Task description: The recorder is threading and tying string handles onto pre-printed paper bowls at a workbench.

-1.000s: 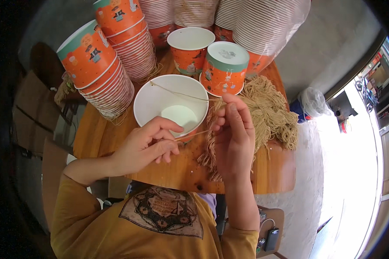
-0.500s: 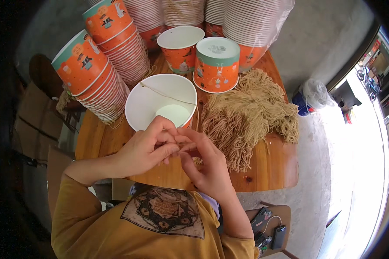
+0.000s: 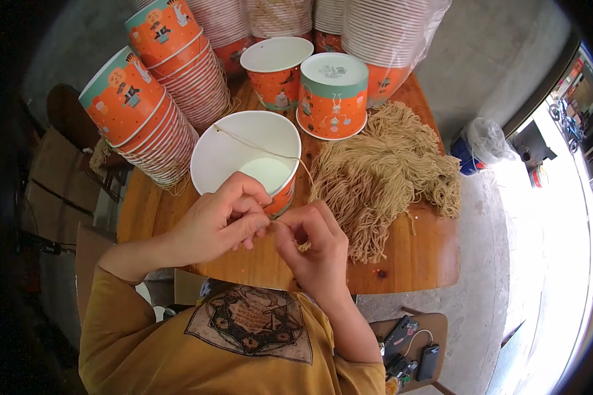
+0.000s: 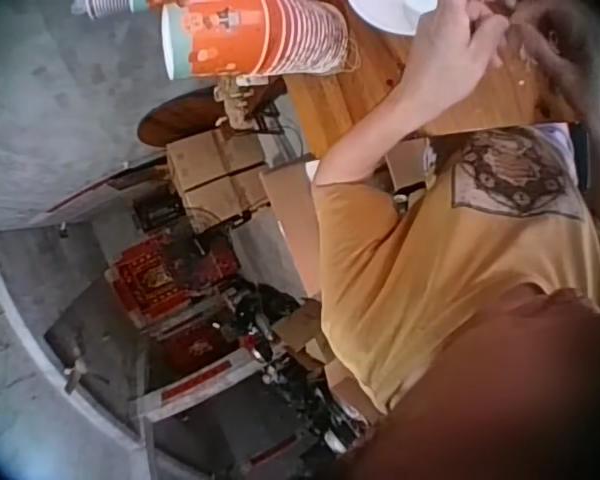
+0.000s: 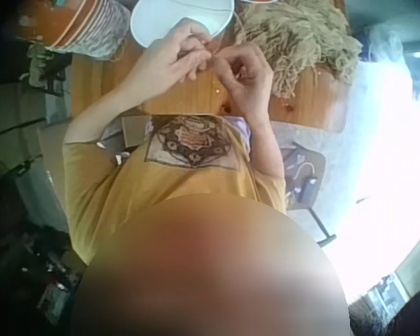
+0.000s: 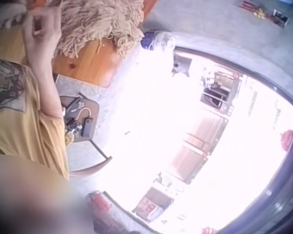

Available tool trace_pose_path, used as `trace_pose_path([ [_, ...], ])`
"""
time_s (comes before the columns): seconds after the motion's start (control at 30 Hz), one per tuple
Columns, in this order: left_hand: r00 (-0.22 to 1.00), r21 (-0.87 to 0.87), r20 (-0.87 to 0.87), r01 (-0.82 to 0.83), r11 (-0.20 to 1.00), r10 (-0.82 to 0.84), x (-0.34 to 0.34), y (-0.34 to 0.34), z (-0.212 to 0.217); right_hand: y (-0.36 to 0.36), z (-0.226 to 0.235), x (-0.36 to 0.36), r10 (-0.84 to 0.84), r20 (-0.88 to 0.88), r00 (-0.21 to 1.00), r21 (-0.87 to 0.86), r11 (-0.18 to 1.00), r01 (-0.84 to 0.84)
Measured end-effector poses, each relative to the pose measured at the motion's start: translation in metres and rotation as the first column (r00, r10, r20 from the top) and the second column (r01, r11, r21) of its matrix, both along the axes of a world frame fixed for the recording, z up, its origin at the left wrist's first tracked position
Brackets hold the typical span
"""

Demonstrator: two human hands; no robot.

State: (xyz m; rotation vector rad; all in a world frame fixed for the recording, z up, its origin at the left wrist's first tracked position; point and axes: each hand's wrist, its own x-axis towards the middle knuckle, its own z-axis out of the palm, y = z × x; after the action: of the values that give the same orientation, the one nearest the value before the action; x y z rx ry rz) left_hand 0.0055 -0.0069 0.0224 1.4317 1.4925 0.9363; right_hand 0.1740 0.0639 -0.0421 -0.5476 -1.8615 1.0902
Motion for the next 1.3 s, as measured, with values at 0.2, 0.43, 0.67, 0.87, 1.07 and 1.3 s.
trace_pose_path([
  [0.2, 0.901, 0.516, -0.391, 0.043, 0.856, 0.19, -0.011, 0.008, -0.011, 0.004, -0.013, -0.009, -0.244, 0.005, 0.97, 0.015, 0.97, 0.244],
  [0.43, 0.895, 0.275, -0.435, 0.026, 0.961, 0.1, -0.017, 0.013, -0.017, 0.005, -0.023, -0.019, -0.321, -0.021, 0.947, 0.125, 0.939, 0.321],
  [0.67, 0.899, 0.268, -0.429, 0.034, 0.963, 0.088, -0.017, 0.014, -0.016, 0.008, -0.029, -0.025, -0.375, 0.0, 0.927, 0.199, 0.908, 0.368],
  [0.87, 0.913, 0.261, -0.397, 0.02, 0.965, 0.088, -0.017, 0.015, -0.017, 0.01, -0.035, -0.028, -0.367, -0.038, 0.929, 0.224, 0.903, 0.366],
  [1.07, 0.919, 0.236, -0.387, 0.018, 0.971, 0.077, -0.018, 0.015, -0.016, 0.009, -0.034, -0.029, -0.373, -0.032, 0.927, 0.218, 0.903, 0.371],
  [1.3, 0.92, 0.222, -0.387, 0.022, 0.975, 0.068, -0.019, 0.015, -0.018, 0.009, -0.032, -0.033, -0.369, -0.024, 0.929, 0.198, 0.909, 0.366],
])
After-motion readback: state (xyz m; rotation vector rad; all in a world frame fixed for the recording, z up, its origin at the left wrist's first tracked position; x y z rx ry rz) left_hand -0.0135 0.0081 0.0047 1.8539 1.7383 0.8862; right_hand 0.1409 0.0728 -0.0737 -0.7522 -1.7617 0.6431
